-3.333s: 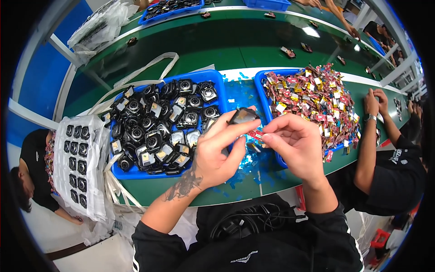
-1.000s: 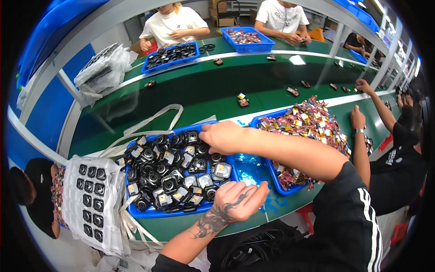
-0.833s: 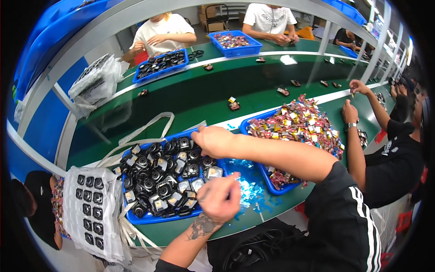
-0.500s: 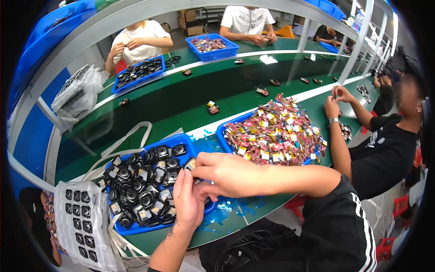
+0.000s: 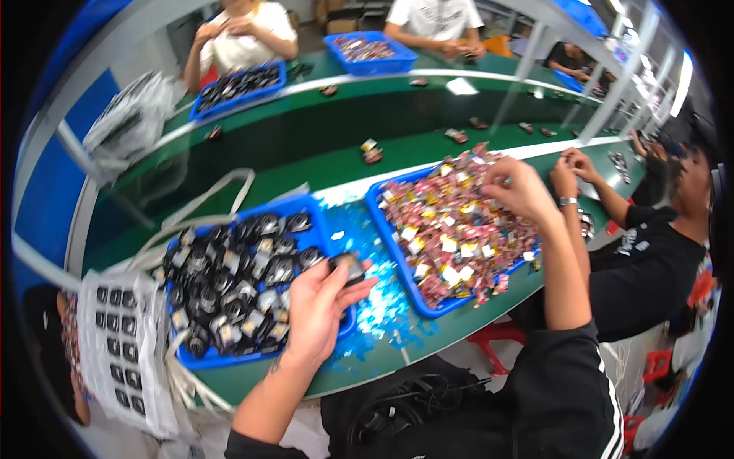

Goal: Manually assemble small electronic parts and components on a factory production line.

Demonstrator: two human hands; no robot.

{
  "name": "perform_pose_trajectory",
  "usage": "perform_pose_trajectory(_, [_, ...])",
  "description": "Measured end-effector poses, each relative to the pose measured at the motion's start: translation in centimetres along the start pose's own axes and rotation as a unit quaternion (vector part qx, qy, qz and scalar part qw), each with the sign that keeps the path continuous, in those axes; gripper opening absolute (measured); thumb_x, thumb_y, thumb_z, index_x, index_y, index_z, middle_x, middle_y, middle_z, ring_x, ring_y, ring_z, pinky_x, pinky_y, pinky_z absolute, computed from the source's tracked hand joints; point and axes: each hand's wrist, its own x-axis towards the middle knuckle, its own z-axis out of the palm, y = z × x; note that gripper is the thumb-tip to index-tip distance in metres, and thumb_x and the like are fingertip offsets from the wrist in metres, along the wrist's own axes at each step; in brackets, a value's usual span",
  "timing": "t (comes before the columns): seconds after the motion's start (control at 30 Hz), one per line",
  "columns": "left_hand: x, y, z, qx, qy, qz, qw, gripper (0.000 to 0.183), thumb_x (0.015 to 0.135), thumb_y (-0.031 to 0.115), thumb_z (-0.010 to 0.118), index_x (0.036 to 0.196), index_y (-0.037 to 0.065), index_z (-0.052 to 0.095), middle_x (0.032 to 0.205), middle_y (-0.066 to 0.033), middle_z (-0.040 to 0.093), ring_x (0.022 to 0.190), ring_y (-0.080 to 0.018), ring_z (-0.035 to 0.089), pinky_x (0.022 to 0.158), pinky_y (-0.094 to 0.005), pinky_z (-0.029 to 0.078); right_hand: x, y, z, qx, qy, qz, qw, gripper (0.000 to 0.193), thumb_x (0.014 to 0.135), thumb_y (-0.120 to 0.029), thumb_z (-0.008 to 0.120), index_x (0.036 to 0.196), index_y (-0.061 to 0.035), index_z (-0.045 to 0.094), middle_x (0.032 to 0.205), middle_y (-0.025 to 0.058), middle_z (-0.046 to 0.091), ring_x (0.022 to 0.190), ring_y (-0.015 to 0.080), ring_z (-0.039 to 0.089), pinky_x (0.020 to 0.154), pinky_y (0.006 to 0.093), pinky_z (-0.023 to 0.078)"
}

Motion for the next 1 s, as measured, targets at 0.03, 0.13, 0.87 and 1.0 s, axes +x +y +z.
perform_pose_trajectory(0.03, [0.2, -0.3, 0.1, -0.003, -0.015, 0.003, 1.000, 0.026, 0.099, 0.012, 0.051, 0.117, -0.006, 0.054, 0.111, -0.0189, 0.065, 0.094, -0.0284, 0.069, 0.080, -0.0313, 0.058, -0.5, 0.6, 0.0, 0.026, 0.017, -0.009, 0.999, 0.015, 0.073, -0.010, 0.076, 0.082, -0.0030, 0.068, 0.086, 0.0102, 0.066, 0.084, 0.0230, 0.064, 0.074, 0.0350, 0.051])
perform_pose_trajectory(0.13, [0.5, -0.4, 0.3, -0.012, -0.015, 0.002, 1.000, 0.019, 0.097, 0.013, 0.055, 0.109, -0.002, 0.056, 0.109, -0.0200, 0.066, 0.092, -0.0270, 0.070, 0.078, -0.0317, 0.059, -0.9, 0.8, 0.2, -0.003, -0.009, -0.007, 1.000, 0.014, 0.075, -0.010, 0.075, 0.083, -0.0019, 0.067, 0.085, 0.0103, 0.065, 0.081, 0.0233, 0.064, 0.075, 0.0349, 0.051])
perform_pose_trajectory(0.87, [-1.0, 0.0, 0.7, 0.388, -0.087, 0.193, 0.897, 0.017, 0.074, 0.007, 0.078, 0.091, 0.004, 0.074, 0.086, -0.0030, 0.059, 0.074, -0.0084, 0.051, 0.058, -0.0212, 0.040, -7.6, -14.3, 6.3, 0.446, -0.143, -0.016, 0.883, 0.010, 0.085, -0.001, 0.070, 0.090, 0.0007, 0.061, 0.077, -0.0002, 0.060, 0.069, 0.0031, 0.055, 0.062, 0.0209, 0.046])
perform_pose_trajectory(1.0, [-1.0, -0.1, 0.1, 0.393, -0.068, 0.198, 0.895, 0.016, 0.076, 0.007, 0.077, 0.091, 0.002, 0.074, 0.087, -0.0038, 0.059, 0.066, -0.0058, 0.046, 0.055, -0.0204, 0.037, -7.4, -14.9, 7.2, 0.330, -0.075, -0.089, 0.937, 0.013, 0.080, 0.003, 0.070, 0.087, -0.0006, 0.060, 0.079, 0.0048, 0.060, 0.067, 0.0118, 0.058, 0.059, 0.0263, 0.047])
